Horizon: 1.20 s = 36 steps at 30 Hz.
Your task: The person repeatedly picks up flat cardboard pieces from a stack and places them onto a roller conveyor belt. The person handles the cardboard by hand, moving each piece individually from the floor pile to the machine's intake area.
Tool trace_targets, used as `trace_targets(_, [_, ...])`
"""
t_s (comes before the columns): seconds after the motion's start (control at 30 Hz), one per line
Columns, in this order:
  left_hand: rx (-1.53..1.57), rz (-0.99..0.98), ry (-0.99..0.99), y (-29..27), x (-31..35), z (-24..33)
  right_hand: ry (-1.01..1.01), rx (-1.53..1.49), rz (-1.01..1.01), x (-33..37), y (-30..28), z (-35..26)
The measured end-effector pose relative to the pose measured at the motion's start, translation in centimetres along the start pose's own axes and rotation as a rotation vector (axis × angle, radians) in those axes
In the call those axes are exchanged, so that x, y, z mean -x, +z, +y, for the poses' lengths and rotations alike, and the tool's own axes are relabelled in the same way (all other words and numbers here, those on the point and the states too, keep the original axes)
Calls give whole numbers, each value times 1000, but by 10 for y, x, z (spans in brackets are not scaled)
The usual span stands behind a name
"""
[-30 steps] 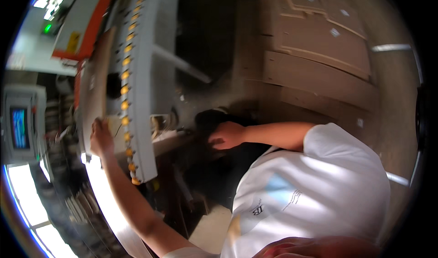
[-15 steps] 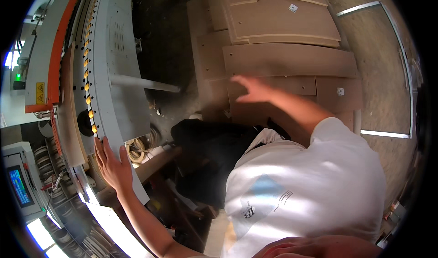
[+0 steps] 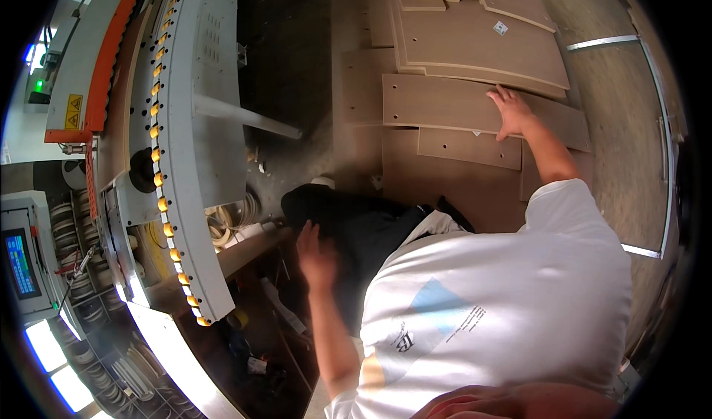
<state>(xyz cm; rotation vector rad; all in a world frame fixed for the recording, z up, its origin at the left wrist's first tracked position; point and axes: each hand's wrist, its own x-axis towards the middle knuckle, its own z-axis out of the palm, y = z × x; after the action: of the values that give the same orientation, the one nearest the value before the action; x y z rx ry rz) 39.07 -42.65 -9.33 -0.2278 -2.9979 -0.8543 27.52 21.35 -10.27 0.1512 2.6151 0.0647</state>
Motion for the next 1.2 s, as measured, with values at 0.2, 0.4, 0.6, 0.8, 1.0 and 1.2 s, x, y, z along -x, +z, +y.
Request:
trace_targets(0.2, [226, 171, -213, 29, 31, 13, -157, -70, 166, 15, 2, 6])
trace_targets(0.4, [334, 69, -435, 35, 62, 1, -143, -326, 589, 23, -5, 22])
trace_targets(0.6, [264, -20, -375, 65, 95, -28, 264, -99, 671, -7, -28, 41])
trace_targets(0.8, [254, -43, -449, 50, 83, -3, 241, -99, 762, -38, -43, 46])
trace_targets(1.0, [254, 108, -360, 34, 70, 26, 195, -243, 733, 6, -149, -45])
trace_targets(1.2, [894, 68, -238, -11, 2, 113, -253, -522, 796, 51, -200, -116])
